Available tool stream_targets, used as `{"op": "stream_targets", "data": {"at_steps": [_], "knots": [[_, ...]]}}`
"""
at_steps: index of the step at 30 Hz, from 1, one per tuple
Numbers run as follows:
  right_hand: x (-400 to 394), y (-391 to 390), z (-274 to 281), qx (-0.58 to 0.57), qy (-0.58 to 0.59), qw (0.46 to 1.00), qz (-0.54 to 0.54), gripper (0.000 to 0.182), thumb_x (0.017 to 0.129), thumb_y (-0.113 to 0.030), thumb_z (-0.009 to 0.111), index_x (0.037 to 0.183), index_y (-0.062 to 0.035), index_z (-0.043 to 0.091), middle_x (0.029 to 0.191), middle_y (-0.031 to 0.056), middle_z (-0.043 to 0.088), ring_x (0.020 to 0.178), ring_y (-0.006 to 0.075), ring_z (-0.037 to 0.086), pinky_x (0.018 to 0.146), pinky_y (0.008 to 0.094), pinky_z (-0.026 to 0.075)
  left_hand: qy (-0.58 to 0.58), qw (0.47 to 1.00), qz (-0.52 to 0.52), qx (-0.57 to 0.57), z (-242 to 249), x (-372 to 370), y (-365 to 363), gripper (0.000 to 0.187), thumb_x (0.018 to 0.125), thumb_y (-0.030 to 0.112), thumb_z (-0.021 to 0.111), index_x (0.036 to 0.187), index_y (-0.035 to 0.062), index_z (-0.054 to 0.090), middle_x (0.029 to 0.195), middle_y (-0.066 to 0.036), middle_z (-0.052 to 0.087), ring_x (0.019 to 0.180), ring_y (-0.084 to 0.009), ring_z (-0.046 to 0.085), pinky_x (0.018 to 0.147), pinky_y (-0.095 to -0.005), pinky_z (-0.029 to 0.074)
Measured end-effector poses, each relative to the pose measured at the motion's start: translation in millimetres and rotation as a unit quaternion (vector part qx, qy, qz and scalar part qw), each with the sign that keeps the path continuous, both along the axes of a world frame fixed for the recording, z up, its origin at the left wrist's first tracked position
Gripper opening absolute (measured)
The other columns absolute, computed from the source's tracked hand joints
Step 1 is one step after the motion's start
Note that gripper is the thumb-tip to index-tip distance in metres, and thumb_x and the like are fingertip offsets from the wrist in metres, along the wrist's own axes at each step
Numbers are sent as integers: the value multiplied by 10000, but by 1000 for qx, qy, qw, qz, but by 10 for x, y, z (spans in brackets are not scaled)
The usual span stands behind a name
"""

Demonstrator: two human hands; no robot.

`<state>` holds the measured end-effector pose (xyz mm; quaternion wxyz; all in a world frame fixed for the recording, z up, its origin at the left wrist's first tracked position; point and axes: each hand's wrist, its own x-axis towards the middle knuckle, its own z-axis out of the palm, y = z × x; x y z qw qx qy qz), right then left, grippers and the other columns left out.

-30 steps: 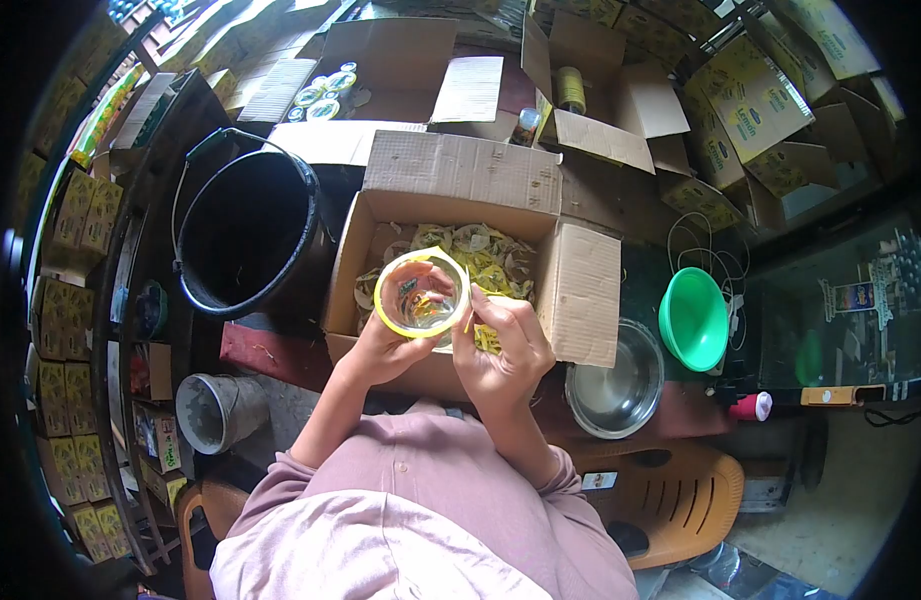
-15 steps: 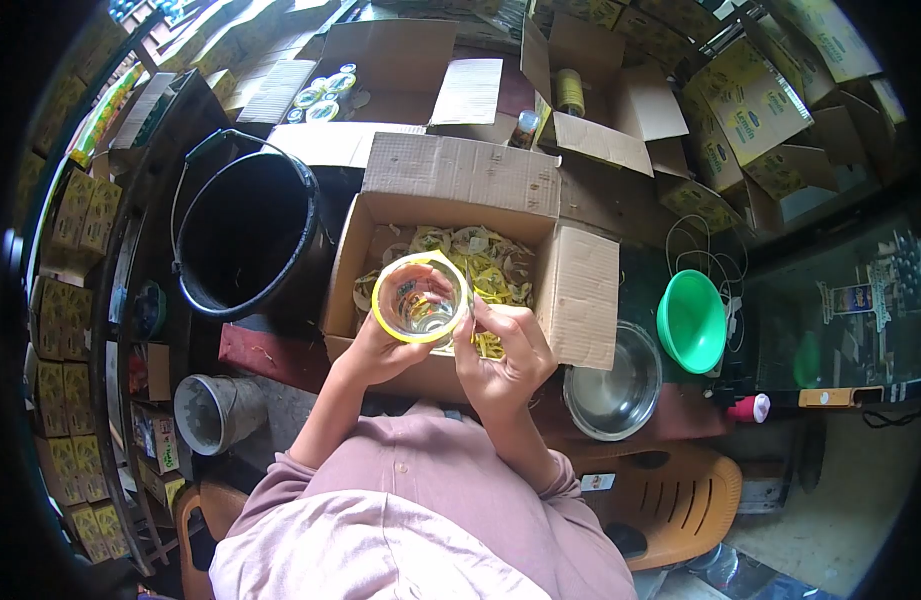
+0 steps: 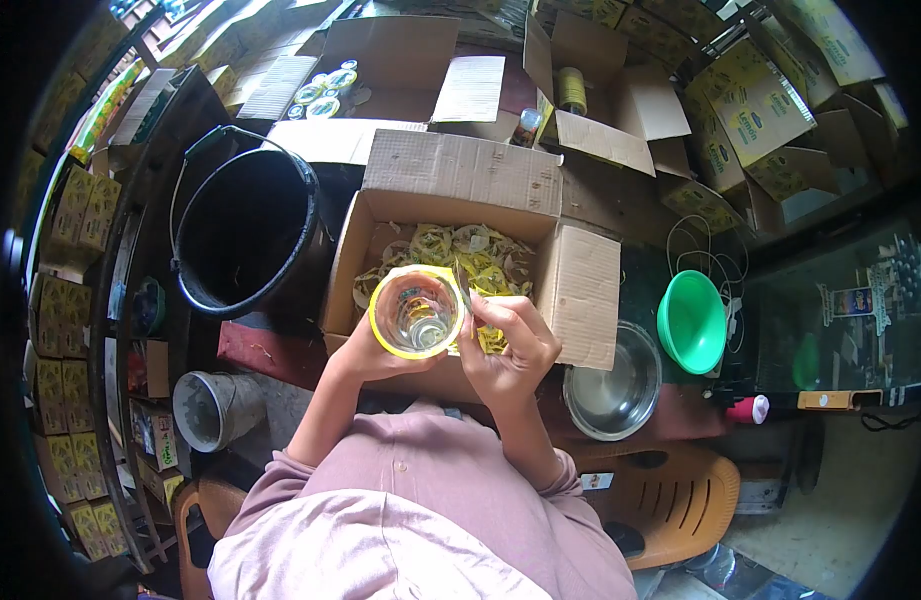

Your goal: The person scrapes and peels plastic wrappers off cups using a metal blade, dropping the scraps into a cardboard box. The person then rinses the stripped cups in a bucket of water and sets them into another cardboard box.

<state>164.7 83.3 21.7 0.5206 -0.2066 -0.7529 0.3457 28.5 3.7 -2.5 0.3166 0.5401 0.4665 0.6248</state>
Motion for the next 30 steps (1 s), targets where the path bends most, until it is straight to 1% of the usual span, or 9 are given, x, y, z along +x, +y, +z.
{"op": "stream_targets", "data": {"at_steps": [5,8,11,12,16,19,25,28,30], "knots": [[-13,4,25,7,-6,1000,5,220,639,107,639,842,28,609,748,78,570,667,119,546,599,208,445,-2,1000,-11,-9,-23,-37,10,631,616,62,715,1163,31,403,1127,-84,443,1042,-164,485,891,-306,412],[-19,-1,20,6,-5,1000,-4,213,641,86,651,840,18,619,742,82,580,647,127,559,583,218,453,1,999,-36,-8,-122,-83,36,663,634,108,732,1191,33,381,1138,-89,430,1072,-167,457,918,-307,385],[-34,-35,13,-4,9,999,-31,199,639,47,675,828,0,636,739,96,609,619,148,597,557,238,478,-120,992,-21,-41,-129,-2,15,705,652,149,742,1225,34,348,1133,-93,419,1084,-166,432,931,-305,362],[-35,-54,11,-10,15,999,-36,194,642,41,678,826,-1,633,740,96,610,621,148,597,558,239,477,-107,994,-17,-33,-145,-2,15,724,678,142,730,1255,36,306,1119,-92,417,1062,-162,431,929,-299,354],[-19,-112,4,1,4,998,-57,187,648,33,681,822,-7,627,745,99,612,647,155,606,572,250,485,-127,991,-37,1,-178,0,40,716,702,96,696,1272,43,266,1097,-85,427,1033,-155,432,924,-304,354],[-38,-157,47,4,-13,998,-56,188,652,30,678,829,-11,630,746,104,613,668,173,618,587,264,495,-142,989,-36,2,-204,20,43,720,696,100,701,1267,44,267,1089,-86,429,1028,-159,434,919,-307,356],[-49,-136,41,56,-39,995,-76,196,654,29,673,840,-25,640,750,106,615,663,197,625,593,274,504,-102,994,-21,-18,-139,1,19,672,678,114,713,1217,46,317,1080,-84,409,1033,-169,435,915,-317,359],[-57,-141,69,87,-48,991,-94,209,647,40,667,843,-31,645,748,104,616,659,189,624,590,270,501,-39,999,-14,6,-177,-46,32,648,647,102,710,1185,45,355,1073,-78,390,1026,-175,443,916,-319,360],[-34,-102,55,70,-43,994,-76,216,641,46,665,843,-27,646,744,102,615,657,184,623,585,266,498,-58,998,-19,5,-165,-17,19,639,625,91,704,1170,43,375,1071,-79,381,1020,-181,449,919,-320,360]]}}
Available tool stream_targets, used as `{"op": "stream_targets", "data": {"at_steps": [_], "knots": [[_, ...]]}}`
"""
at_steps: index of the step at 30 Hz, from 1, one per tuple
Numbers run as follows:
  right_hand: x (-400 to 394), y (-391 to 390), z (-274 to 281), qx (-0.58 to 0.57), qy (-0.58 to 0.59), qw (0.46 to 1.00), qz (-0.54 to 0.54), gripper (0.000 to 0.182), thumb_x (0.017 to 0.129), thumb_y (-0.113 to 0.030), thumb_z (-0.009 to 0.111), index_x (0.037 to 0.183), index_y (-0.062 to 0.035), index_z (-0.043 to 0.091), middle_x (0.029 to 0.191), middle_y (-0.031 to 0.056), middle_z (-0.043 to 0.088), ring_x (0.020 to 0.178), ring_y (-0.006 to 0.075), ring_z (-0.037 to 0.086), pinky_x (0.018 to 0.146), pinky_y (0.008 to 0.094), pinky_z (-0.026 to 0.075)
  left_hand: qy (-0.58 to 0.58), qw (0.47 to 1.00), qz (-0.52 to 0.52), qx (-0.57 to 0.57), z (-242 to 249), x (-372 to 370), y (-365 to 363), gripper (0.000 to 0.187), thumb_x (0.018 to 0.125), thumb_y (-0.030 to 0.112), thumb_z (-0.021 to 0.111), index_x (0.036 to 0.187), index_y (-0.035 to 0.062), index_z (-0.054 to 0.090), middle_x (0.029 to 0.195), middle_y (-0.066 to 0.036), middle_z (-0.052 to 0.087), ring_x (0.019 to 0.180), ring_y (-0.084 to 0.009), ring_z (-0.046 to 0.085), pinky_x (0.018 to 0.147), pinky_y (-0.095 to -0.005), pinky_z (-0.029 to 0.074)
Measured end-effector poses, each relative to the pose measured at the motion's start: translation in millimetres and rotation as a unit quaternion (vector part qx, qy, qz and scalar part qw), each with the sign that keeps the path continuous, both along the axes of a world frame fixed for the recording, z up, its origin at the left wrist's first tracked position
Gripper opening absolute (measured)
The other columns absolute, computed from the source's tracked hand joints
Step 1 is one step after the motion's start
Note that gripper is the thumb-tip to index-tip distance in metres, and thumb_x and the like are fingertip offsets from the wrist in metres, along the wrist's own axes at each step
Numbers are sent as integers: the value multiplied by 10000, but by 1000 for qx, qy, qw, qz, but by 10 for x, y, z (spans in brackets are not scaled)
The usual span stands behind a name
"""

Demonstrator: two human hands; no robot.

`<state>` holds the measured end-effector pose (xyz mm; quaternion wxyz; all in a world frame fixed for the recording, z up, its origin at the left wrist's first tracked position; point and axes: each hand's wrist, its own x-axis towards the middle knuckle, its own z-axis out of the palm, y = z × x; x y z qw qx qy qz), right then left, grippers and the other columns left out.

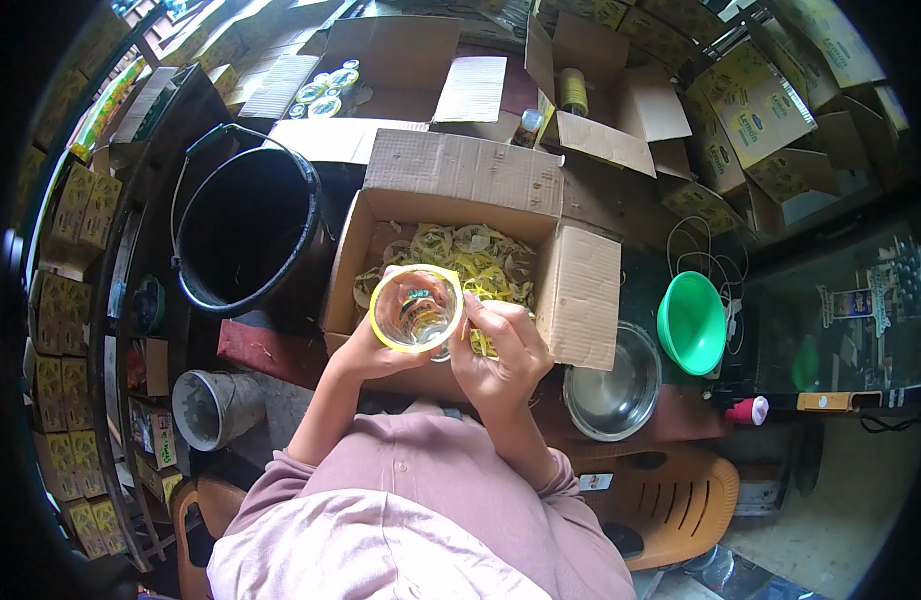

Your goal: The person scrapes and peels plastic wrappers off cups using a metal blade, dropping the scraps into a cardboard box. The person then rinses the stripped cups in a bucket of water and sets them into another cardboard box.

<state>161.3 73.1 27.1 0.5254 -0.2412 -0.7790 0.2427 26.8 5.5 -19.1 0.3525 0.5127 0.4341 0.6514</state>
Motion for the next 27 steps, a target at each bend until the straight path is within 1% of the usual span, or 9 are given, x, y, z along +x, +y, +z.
{"op": "stream_targets", "data": {"at_steps": [1,4,7,10,13,16,19,25,27], "knots": [[12,25,-6,-9,3,1000,9,219,638,49,665,843,-26,646,743,102,615,656,181,623,583,263,497,-10,1000,-2,-1,11,9,-6,635,614,86,701,1163,42,384,1069,-80,377,1016,-184,452,920,-320,361],[29,72,-8,-58,19,997,56,214,634,50,670,836,-16,644,741,101,615,645,170,617,574,256,492,15,1000,-2,-13,47,-31,-20,629,601,75,688,1155,48,393,1065,-82,379,1006,-190,458,924,-322,361],[29,39,-43,-52,25,998,35,210,632,50,675,830,-8,640,740,99,615,634,163,611,571,253,490,5,1000,5,-8,41,-44,-12,623,600,81,695,1148,53,402,1063,-79,377,1001,-188,456,919,-327,366],[22,18,-58,-35,28,998,43,203,632,50,678,824,-5,638,733,99,613,627,160,606,573,253,487,19,1000,14,11,42,-55,-6,620,598,78,699,1145,59,406,1055,-73,395,1001,-186,454,912,-322,371],[17,26,-47,-33,27,998,39,200,631,50,677,819,-6,637,728,100,611,628,162,606,576,253,486,39,999,16,-5,50,-35,-27,617,597,74,707,1141,57,417,1048,-69,418,1003,-186,454,910,-315,371],[31,48,-58,-43,32,997,63,186,634,77,665,796,9,604,727,80,575,660,146,563,568,218,437,46,999,-2,-11,70,-63,-34,604,600,73,712,1134,54,430,1052,-71,439,1010,-191,455,911,-313,370],[28,56,-60,-45,36,997,55,225,613,65,670,824,-7,639,727,99,609,620,160,604,561,247,483,24,999,-18,-15,79,-77,-37,604,599,76,719,1132,50,437,1065,-77,444,1017,-202,457,916,-321,369],[21,100,-88,-70,44,994,77,249,597,80,666,830,-5,640,727,98,608,617,156,604,553,242,481,58,998,-22,-14,90,-59,-59,636,585,72,733,1150,42,442,1100,-93,463,1045,-209,467,927,-325,374],[18,95,-96,-67,44,995,62,246,603,75,666,833,-7,640,733,98,610,619,157,605,556,243,483,40,999,-28,-6,99,-69,-34,643,593,77,724,1166,28,435,1102,-97,476,1061,-203,469,938,-324,370]]}}
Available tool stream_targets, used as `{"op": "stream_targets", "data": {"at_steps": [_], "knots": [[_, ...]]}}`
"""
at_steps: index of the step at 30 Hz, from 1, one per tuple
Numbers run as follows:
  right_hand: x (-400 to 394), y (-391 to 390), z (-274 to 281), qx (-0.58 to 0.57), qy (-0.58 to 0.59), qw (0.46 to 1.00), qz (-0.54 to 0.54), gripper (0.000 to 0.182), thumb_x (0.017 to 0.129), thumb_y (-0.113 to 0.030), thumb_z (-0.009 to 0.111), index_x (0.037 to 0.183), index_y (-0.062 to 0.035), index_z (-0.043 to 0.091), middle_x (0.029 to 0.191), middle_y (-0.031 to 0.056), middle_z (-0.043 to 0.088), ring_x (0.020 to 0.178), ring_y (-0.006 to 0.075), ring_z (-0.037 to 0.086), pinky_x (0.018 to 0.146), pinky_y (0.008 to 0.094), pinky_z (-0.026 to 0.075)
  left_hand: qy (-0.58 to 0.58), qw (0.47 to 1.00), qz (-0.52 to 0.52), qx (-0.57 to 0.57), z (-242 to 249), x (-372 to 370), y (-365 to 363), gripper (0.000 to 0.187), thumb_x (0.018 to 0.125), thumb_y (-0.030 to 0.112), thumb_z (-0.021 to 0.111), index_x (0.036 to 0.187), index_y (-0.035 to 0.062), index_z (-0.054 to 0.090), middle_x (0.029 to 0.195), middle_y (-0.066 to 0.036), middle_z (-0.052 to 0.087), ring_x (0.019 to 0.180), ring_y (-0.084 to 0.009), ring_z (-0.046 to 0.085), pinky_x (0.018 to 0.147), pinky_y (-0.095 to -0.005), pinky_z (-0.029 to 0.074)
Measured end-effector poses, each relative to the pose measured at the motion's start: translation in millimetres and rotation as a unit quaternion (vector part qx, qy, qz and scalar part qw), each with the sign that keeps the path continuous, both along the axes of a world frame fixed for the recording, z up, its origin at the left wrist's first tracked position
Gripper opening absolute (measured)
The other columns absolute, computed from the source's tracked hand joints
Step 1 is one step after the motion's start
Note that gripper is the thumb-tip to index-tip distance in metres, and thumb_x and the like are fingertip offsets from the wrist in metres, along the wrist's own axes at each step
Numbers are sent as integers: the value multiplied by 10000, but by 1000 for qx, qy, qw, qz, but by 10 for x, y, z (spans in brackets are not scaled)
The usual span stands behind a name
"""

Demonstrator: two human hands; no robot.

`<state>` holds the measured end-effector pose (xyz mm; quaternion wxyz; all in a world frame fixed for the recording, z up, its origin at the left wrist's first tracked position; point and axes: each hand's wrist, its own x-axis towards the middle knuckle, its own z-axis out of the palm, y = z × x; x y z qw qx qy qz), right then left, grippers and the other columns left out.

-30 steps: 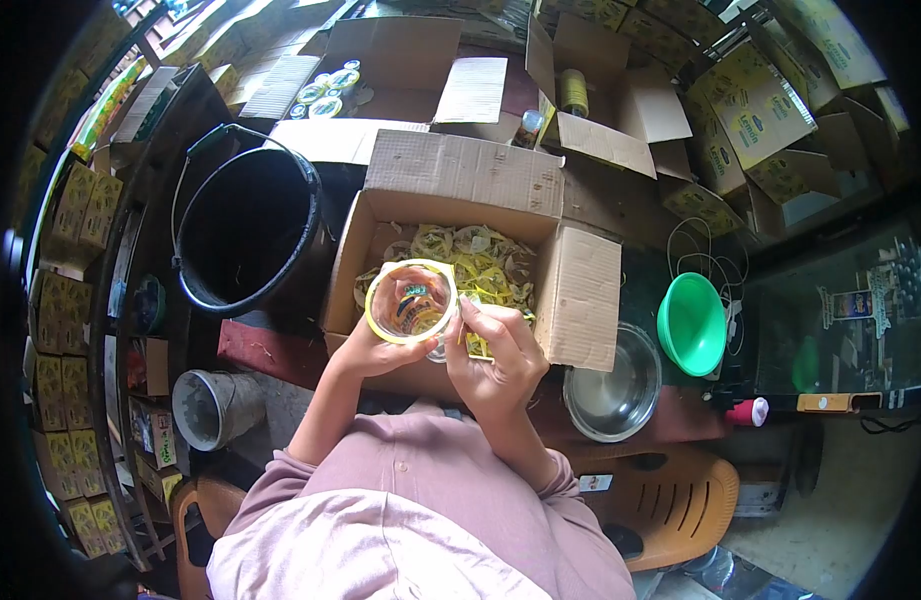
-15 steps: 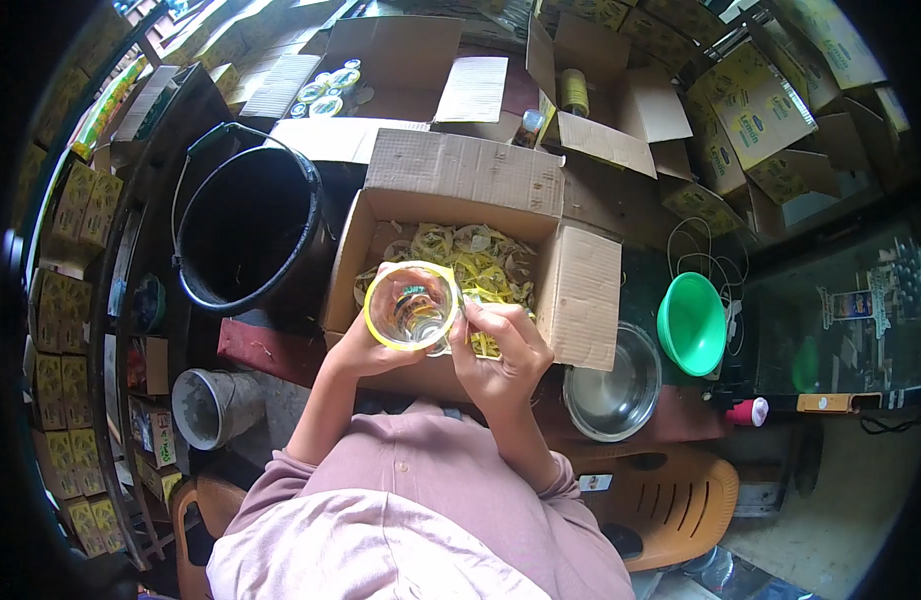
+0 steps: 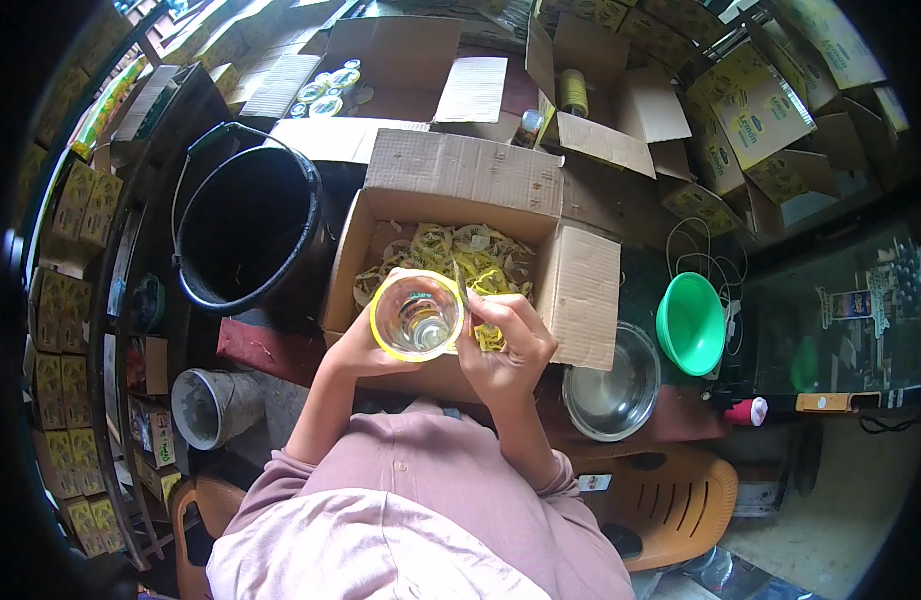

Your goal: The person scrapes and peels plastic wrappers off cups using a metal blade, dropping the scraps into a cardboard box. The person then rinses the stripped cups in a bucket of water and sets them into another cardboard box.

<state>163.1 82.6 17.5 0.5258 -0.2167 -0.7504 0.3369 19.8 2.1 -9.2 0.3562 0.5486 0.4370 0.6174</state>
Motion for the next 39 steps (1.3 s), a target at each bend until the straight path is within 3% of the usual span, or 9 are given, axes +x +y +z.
{"op": "stream_targets", "data": {"at_steps": [8,13,16,23,30,39], "knots": [[-48,-60,28,34,-28,998,-39,193,644,72,644,824,8,618,731,78,576,651,131,549,574,220,440,-108,992,60,9,-84,88,39,647,617,89,693,1191,-9,412,1116,-95,482,1062,-187,488,953,-317,368],[-35,-94,44,50,-67,995,-54,240,642,27,682,870,-39,643,764,92,617,673,186,623,595,275,501,-57,994,93,-4,-43,103,33,591,603,66,732,1121,9,453,1081,-86,484,1023,-176,500,914,-310,397],[-54,-92,26,69,-50,995,-50,175,646,50,655,808,-9,622,736,74,597,617,146,564,534,234,436,-43,995,87,-9,5,77,26,573,600,65,750,1097,18,467,1061,-82,486,1005,-173,507,897,-305,409],[-40,-37,38,33,-37,999,-9,237,645,45,677,867,-28,638,761,95,615,645,169,614,583,258,496,-10,999,49,7,-2,41,6,579,597,62,749,1102,22,468,1076,-89,473,992,-182,511,897,-308,412],[-30,-46,40,32,-42,998,-32,212,653,44,678,850,-21,635,752,97,614,614,166,609,566,258,496,57,991,98,65,-149,37,60,749,633,40,722,1242,35,286,1141,-101,400,1105,-197,450,919,-317,407],[-83,-92,-10,74,-60,992,-83,218,657,26,668,865,-6,610,708,76,574,600,143,553,543,244,443,-15,989,142,49,-125,181,104,661,689,46,705,1218,30,311,1149,-105,390,1102,-214,440,947,-336,371]]}}
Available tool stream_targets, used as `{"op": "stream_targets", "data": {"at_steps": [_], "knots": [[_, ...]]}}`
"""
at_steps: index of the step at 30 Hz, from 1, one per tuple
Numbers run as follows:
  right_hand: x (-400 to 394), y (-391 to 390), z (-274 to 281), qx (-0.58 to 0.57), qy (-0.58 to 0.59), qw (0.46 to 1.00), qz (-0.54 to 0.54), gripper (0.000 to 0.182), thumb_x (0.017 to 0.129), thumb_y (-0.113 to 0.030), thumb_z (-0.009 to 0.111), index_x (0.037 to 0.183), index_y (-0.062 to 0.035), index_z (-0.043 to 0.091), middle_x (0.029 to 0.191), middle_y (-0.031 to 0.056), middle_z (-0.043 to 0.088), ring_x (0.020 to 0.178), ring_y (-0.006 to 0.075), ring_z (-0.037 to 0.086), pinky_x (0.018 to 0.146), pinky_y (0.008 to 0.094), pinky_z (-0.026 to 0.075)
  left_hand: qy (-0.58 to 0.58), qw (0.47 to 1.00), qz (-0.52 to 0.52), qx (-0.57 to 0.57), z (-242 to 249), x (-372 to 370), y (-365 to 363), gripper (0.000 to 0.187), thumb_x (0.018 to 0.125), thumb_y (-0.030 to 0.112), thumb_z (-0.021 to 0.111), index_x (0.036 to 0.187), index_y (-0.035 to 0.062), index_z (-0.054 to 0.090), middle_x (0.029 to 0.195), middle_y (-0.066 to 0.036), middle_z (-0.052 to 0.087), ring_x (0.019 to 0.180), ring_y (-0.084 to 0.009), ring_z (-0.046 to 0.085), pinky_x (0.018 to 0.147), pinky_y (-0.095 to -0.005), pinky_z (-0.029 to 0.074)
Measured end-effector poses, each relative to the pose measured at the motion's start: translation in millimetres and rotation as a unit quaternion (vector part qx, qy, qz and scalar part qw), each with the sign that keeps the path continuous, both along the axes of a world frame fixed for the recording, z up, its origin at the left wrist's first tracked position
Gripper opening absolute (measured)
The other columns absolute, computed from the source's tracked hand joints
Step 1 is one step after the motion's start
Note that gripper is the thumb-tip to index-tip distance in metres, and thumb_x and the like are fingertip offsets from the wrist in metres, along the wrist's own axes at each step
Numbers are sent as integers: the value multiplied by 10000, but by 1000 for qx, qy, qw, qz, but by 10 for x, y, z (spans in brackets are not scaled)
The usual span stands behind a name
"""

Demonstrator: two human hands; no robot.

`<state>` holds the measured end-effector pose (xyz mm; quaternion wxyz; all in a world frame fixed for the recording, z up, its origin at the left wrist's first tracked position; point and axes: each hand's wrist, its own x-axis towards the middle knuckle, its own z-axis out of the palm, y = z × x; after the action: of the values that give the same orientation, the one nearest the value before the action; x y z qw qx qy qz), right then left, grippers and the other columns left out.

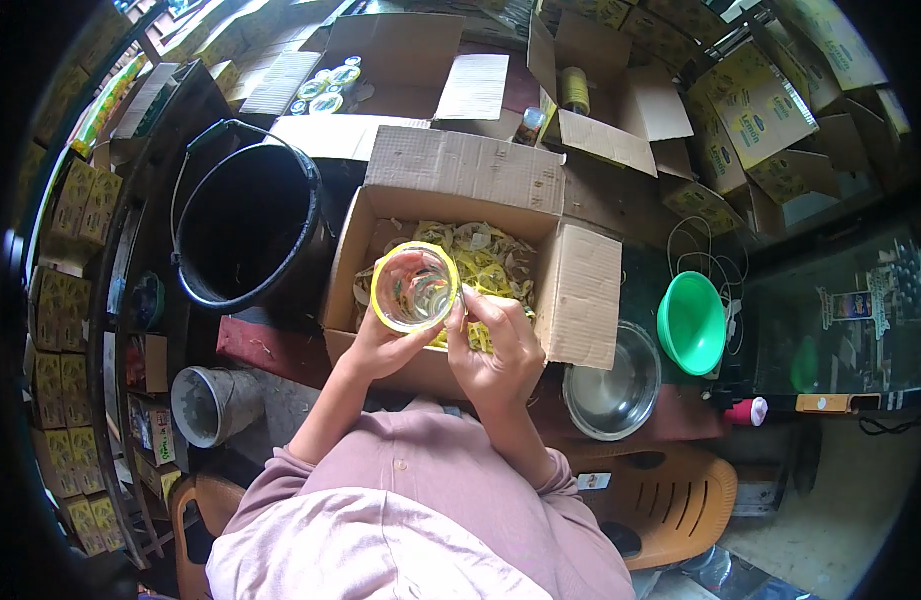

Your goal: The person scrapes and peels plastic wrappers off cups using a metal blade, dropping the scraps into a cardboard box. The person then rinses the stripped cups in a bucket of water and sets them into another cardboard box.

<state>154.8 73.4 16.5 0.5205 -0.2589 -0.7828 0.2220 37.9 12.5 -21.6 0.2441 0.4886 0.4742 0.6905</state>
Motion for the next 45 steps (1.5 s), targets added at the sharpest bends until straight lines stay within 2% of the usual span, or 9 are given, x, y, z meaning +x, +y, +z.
{"op": "stream_targets", "data": {"at_steps": [7,10,19,22,25,28,31,40,45], "knots": [[18,-2,10,18,-5,1000,-18,232,650,9,676,871,-15,612,698,75,568,591,153,550,545,259,446,11,1000,-1,-21,-47,8,-4,691,666,53,726,1220,35,314,1147,-110,387,1080,-219,452,926,-331,387],[25,12,31,26,1,1000,-15,224,647,37,656,863,-2,611,699,77,563,596,149,542,544,247,440,59,998,8,-13,-11,2,-24,693,651,55,736,1213,31,332,1150,-113,389,1069,-230,463,921,-329,390],[67,49,75,-45,40,996,63,245,635,110,599,867,31,602,707,87,551,642,142,537,558,226,426,79,995,-40,-35,69,-71,-75,650,625,68,749,1174,25,402,1112,-112,429,1067,-240,467,914,-335,387],[77,68,53,-35,41,996,65,237,635,106,608,859,28,602,714,86,556,643,143,538,557,229,425,53,996,-57,-32,63,-71,-86,633,624,71,746,1163,30,416,1113,-106,435,1061,-229,471,913,-327,385],[97,82,57,-29,39,997,68,252,631,44,664,871,-31,644,758,101,619,630,167,610,564,257,491,34,996,-78,-34,127,-106,-108,612,626,67,731,1156,33,425,1107,-99,444,1056,-215,474,917,-321,380],[98,69,72,-27,31,997,70,253,631,44,668,871,-33,646,756,101,620,635,166,613,566,257,493,6,994,-106,-39,138,-147,-107,596,629,74,720,1149,33,431,1096,-94,451,1052,-205,477,922,-319,377],[78,33,86,-10,34,998,59,210,639,77,642,835,10,608,737,90,586,642,162,561,562,244,435,-2,994,-104,-38,139,-137,-102,590,632,80,714,1148,33,431,1092,-94,452,1051,-203,478,923,-318,376],[71,24,61,5,45,998,44,197,635,71,646,819,11,614,735,95,592,637,168,570,564,246,444,-6,993,-112,-35,146,-115,-103,580,626,87,722,1131,21,444,1088,-96,457,1034,-201,484,912,-319,381],[77,31,44,-5,30,999,36,267,610,52,664,863,-35,653,756,100,624,670,185,627,608,265,503,4,989,-138,-45,180,-136,-119,588,622,96,729,1133,15,450,1094,-98,458,1026,-199,487,905,-319,385]]}}
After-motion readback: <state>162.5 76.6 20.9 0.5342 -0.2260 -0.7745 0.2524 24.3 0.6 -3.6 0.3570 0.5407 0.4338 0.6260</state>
